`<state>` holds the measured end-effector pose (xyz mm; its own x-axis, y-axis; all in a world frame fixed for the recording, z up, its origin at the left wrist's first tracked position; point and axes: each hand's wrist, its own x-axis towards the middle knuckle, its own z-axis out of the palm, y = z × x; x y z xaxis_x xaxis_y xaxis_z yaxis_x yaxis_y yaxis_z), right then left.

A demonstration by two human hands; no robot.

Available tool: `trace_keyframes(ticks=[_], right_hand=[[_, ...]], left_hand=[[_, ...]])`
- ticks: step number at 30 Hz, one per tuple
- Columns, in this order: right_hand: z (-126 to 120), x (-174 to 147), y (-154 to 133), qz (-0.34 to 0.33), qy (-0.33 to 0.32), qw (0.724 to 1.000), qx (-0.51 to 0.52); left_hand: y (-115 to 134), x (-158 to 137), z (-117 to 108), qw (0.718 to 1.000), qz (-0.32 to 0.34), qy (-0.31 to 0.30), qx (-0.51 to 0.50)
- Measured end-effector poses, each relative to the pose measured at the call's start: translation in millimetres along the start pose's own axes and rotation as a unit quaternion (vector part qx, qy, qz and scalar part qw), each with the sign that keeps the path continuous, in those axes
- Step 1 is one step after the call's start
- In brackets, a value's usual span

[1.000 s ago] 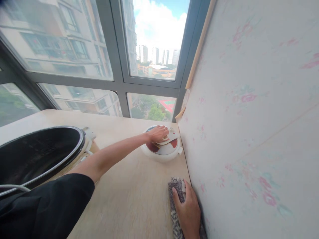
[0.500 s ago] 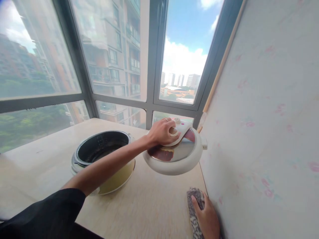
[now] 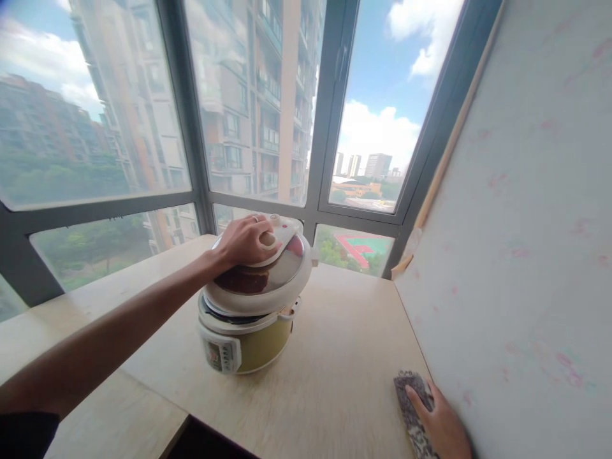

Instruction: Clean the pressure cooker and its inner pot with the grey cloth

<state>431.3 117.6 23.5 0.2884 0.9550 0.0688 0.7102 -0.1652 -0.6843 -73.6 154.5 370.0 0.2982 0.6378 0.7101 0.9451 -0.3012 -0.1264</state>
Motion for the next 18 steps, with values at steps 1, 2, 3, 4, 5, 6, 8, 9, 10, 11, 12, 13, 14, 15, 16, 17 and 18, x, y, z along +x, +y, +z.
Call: trace_keyframes(ticks=[1, 2, 3, 4, 5, 6, 8, 9, 10, 11, 12, 13, 14, 15, 16, 17, 18], right_hand=[[0.0, 1.4, 0.8, 0.004, -0.004, 1.0, -0.004], [-0.2, 2.8, 1.3, 0.007, -0.009, 1.0, -0.007], [-0.6, 4.1, 1.5, 0.009, -0.015, 1.0, -0.01], [-1.1, 5.2, 1.6, 0.009, -0.019, 1.0, -0.011], [-1.7, 6.0, 1.4, 0.009, -0.021, 1.0, -0.011], [-2.3, 6.5, 1.1, 0.009, -0.02, 1.0, -0.011], [-3.5, 6.2, -0.4, 0.013, -0.018, 1.0, -0.012], [-4.1, 5.5, -1.6, 0.017, -0.017, 1.0, -0.015], [-4.7, 4.4, -3.3, 0.02, -0.016, 0.999, -0.019], [-5.4, 3.2, -5.1, 0.023, -0.017, 0.999, -0.025], [-5.9, 2.0, -7.1, 0.026, -0.019, 0.999, -0.031], [-6.4, 0.8, -8.9, 0.03, -0.019, 0.999, -0.039], [-6.8, -0.1, -10.3, 0.034, -0.02, 0.998, -0.047], [-6.9, -0.8, -11.2, 0.037, -0.021, 0.998, -0.055], [-6.8, -1.1, -11.3, 0.039, -0.022, 0.997, -0.059], [-6.5, -1.0, -10.6, 0.037, -0.021, 0.997, -0.061], [-6.2, -0.6, -9.3, 0.034, -0.02, 0.997, -0.062]], left_hand=[[-9.8, -7.0, 2.5, 1.0, 0.016, -0.004, 0.004], [-19.1, -13.1, 5.2, 0.999, 0.034, -0.007, 0.004], [-27.7, -18.3, 8.0, 0.999, 0.051, -0.01, 0.0], [-35.5, -22.6, 10.8, 0.998, 0.068, -0.013, -0.007], [-42.4, -26.2, 13.6, 0.996, 0.084, -0.017, -0.016], [-48.6, -29.0, 16.3, 0.995, 0.098, -0.023, -0.026], [-58.9, -32.8, 22.0, 0.991, 0.116, -0.041, -0.049], [-63.2, -34.2, 25.2, 0.989, 0.122, -0.051, -0.061], [-67.0, -35.3, 28.5, 0.987, 0.126, -0.061, -0.074], [-70.4, -36.4, 32.1, 0.985, 0.128, -0.071, -0.087], [-73.2, -37.5, 35.9, 0.983, 0.13, -0.082, -0.1], [-75.4, -38.7, 39.7, 0.981, 0.131, -0.093, -0.112], [-76.9, -40.1, 43.5, 0.979, 0.129, -0.103, -0.121], [-77.9, -41.6, 47.1, 0.977, 0.127, -0.11, -0.128], [-78.4, -43.1, 50.5, 0.976, 0.123, -0.116, -0.136], [-78.5, -44.6, 53.7, 0.975, 0.119, -0.12, -0.144], [-78.3, -45.8, 56.6, 0.974, 0.118, -0.123, -0.152]])
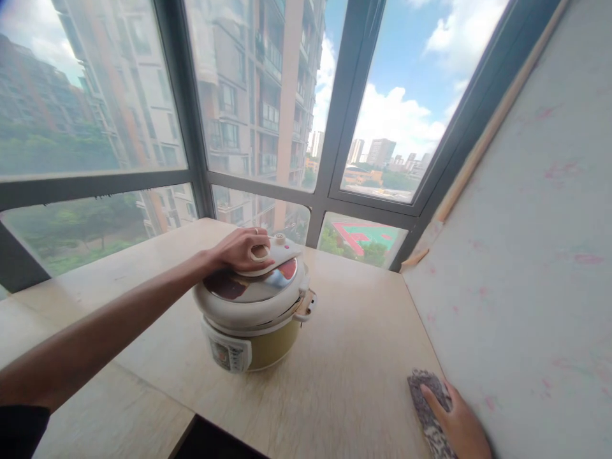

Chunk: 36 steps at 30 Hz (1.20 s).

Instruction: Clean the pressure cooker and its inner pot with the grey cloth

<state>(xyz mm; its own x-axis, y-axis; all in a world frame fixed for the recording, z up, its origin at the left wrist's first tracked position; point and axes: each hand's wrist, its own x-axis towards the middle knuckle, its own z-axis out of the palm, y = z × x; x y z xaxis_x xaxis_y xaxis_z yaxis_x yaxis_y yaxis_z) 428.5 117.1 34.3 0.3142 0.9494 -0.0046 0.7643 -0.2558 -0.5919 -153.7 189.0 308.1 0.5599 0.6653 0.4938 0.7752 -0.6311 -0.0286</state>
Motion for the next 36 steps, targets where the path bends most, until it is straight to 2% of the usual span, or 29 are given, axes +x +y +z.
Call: trace_keyframes(ticks=[6, 14, 19, 23, 26, 29, 31, 33, 36], right_hand=[[-1.2, 4.6, 7.0, 0.011, -0.012, 1.0, -0.015], [-5.9, 1.6, -6.8, 0.014, -0.041, 0.998, -0.048], [-4.9, 9.9, -5.6, -0.013, -0.062, 0.993, -0.102], [-3.2, 15.0, -22.1, -0.06, -0.033, 0.983, -0.168], [-0.8, 12.0, -66.9, -0.118, 0.003, 0.983, -0.142], [2.8, 0.7, -137.5, -0.174, -0.018, 0.984, -0.046], [6.4, -10.9, -190.0, -0.211, -0.066, 0.974, 0.049], [11.7, -23.3, -239.7, -0.228, -0.125, 0.952, 0.163], [23.1, -38.2, -296.9, -0.203, -0.243, 0.904, 0.286]], left_hand=[[-4.8, 2.1, 17.6, 0.999, 0.022, -0.01, -0.029], [-7.6, 2.3, 32.0, 0.998, 0.035, -0.034, -0.044], [-0.6, -1.7, 33.6, 0.999, 0.014, -0.034, -0.011], [5.1, -1.6, 34.2, 0.999, -0.019, -0.043, 0.018], [6.2, 0.7, 33.6, 0.997, -0.032, -0.059, 0.025], [5.0, 2.9, 33.5, 0.996, -0.037, -0.073, 0.025], [4.3, 3.5, 33.8, 0.996, -0.035, -0.073, 0.022], [4.2, 3.7, 33.6, 0.997, -0.038, -0.071, 0.019], [5.7, 3.8, 31.8, 0.996, -0.044, -0.078, 0.021]])
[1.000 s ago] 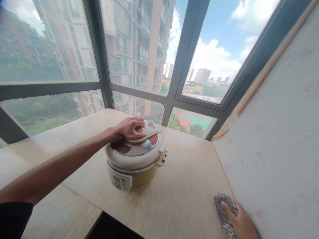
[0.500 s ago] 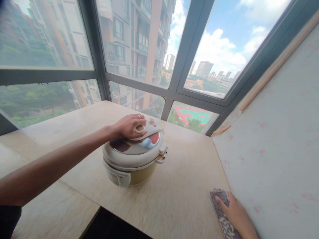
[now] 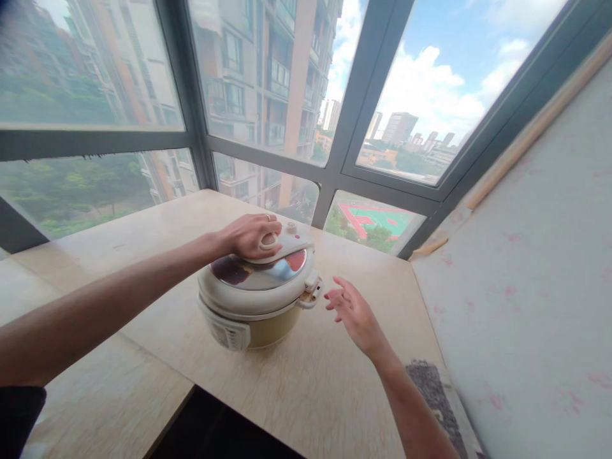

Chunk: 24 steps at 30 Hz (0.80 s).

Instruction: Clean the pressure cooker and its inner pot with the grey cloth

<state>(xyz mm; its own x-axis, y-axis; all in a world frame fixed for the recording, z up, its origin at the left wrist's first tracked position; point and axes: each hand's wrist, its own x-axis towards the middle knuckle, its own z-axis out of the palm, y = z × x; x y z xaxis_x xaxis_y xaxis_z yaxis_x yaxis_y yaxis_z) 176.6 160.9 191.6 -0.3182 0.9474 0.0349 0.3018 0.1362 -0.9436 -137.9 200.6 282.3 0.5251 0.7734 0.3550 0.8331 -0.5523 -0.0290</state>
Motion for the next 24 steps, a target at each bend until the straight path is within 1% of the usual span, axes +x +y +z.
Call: trace_keyframes(ticks=[1, 3, 4, 6, 10, 12, 14, 16, 18, 19, 21, 24], right_hand=[[10.3, 5.1, -7.8, 0.023, -0.032, 0.998, 0.044], [25.0, 12.1, -15.6, 0.051, -0.033, 0.994, 0.09], [29.7, 13.8, -16.4, 0.062, -0.022, 0.993, 0.098], [34.9, 14.5, -14.2, 0.083, -0.009, 0.991, 0.101], [38.1, 11.4, -6.6, 0.122, -0.051, 0.983, 0.127], [39.5, 10.8, -3.7, 0.121, -0.049, 0.981, 0.143], [41.4, 11.3, -0.9, 0.118, -0.042, 0.98, 0.156], [43.8, 12.0, 2.3, 0.125, -0.044, 0.977, 0.167], [46.2, 12.3, 5.5, 0.136, -0.05, 0.974, 0.173], [47.3, 12.3, 6.9, 0.139, -0.051, 0.974, 0.174], [49.0, 11.9, 9.1, 0.139, -0.047, 0.974, 0.174], [50.1, 11.0, 11.0, 0.136, -0.043, 0.975, 0.171]], left_hand=[[0.7, -0.1, -0.9, 1.0, -0.002, -0.005, 0.003], [2.0, -0.1, -2.4, 1.0, -0.007, -0.014, 0.01], [2.6, 0.1, -2.8, 1.0, -0.011, -0.017, 0.013], [3.5, 0.4, -3.0, 1.0, -0.016, -0.019, 0.015], [5.6, -1.5, -4.0, 1.0, -0.025, -0.015, 0.011], [7.9, -6.0, -5.9, 0.999, -0.045, -0.012, -0.006], [11.7, -12.7, -7.6, 0.995, -0.088, -0.014, -0.049], [17.0, -19.1, -6.9, 0.98, -0.166, -0.005, -0.111], [23.3, -21.4, -3.1, 0.954, -0.254, 0.034, -0.158], [26.6, -20.3, -0.4, 0.942, -0.286, 0.06, -0.168], [33.3, -14.1, 5.2, 0.931, -0.317, 0.09, -0.159], [43.2, -0.7, 10.2, 0.926, -0.354, 0.072, -0.11]])
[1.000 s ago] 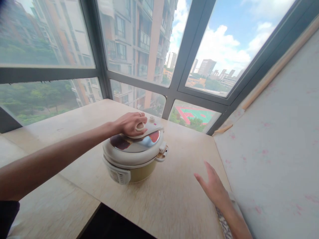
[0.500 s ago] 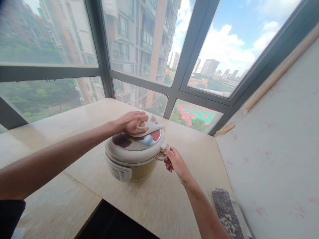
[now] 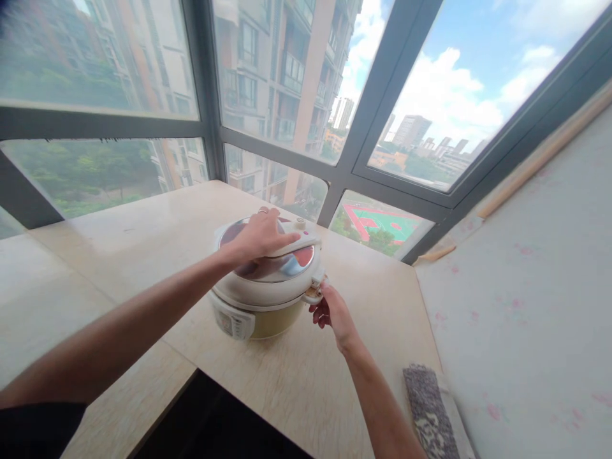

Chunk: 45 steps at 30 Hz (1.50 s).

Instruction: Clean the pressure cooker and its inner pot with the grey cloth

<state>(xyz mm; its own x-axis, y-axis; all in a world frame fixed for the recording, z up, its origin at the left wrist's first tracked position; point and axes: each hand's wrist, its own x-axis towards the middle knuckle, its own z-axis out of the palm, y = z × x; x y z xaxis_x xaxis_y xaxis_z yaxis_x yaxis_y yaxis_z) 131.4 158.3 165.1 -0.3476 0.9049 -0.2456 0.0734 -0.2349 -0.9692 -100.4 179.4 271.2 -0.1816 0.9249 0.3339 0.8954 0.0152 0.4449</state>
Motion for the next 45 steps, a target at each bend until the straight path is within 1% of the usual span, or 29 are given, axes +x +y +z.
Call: trace_keyframes(ticks=[2, 4, 8, 12, 15, 19, 24, 31, 34, 36, 37, 39, 42, 45], right_hand=[[0.4, -0.5, 1.3, -0.003, -0.002, 1.0, -0.003], [1.7, -1.1, 2.7, -0.009, -0.002, 1.0, -0.003], [7.8, -2.3, 5.7, -0.023, 0.015, 0.999, 0.023], [13.6, -3.0, 7.9, -0.062, 0.041, 0.995, 0.061], [14.1, -2.5, 9.2, -0.079, 0.04, 0.994, 0.071], [14.6, -1.8, 9.9, -0.106, 0.032, 0.99, 0.084], [20.2, -2.4, 9.1, -0.13, 0.034, 0.978, 0.162], [20.6, -1.5, 10.4, -0.132, 0.056, 0.971, 0.192], [20.3, -1.5, 10.1, -0.129, 0.055, 0.969, 0.203], [19.9, -1.6, 9.4, -0.129, 0.052, 0.968, 0.209], [19.4, -1.6, 9.1, -0.128, 0.05, 0.968, 0.21], [18.2, -1.4, 8.6, -0.125, 0.046, 0.968, 0.211], [16.5, -0.9, 8.4, -0.12, 0.036, 0.97, 0.209], [15.3, -0.4, 9.1, -0.12, 0.033, 0.97, 0.208]], left_hand=[[8.1, 0.9, 2.5, 0.999, -0.028, 0.015, 0.019], [13.0, 0.7, 2.4, 0.998, -0.042, 0.034, 0.013], [15.8, 0.3, 1.8, 0.997, -0.064, 0.032, -0.013], [15.5, 1.7, 7.0, 0.996, -0.067, 0.056, -0.019], [14.9, 2.8, 9.9, 0.995, -0.064, 0.069, -0.024], [14.6, 2.8, 5.1, 0.996, -0.059, 0.055, -0.029], [11.7, 4.5, -1.7, 0.999, -0.034, 0.008, -0.022], [9.0, 11.8, 2.5, 1.0, -0.013, -0.005, -0.025], [7.3, 12.5, 3.3, 1.0, -0.005, -0.005, -0.013], [4.0, 12.9, 2.6, 1.0, 0.019, 0.001, 0.01], [1.7, 13.3, 1.5, 0.999, 0.043, -0.004, 0.025], [-4.1, 15.1, -2.7, 0.992, 0.108, -0.042, 0.048], [-14.6, 19.2, -11.7, 0.973, 0.192, -0.105, 0.071], [-25.2, 23.0, -19.1, 0.951, 0.273, -0.128, 0.075]])
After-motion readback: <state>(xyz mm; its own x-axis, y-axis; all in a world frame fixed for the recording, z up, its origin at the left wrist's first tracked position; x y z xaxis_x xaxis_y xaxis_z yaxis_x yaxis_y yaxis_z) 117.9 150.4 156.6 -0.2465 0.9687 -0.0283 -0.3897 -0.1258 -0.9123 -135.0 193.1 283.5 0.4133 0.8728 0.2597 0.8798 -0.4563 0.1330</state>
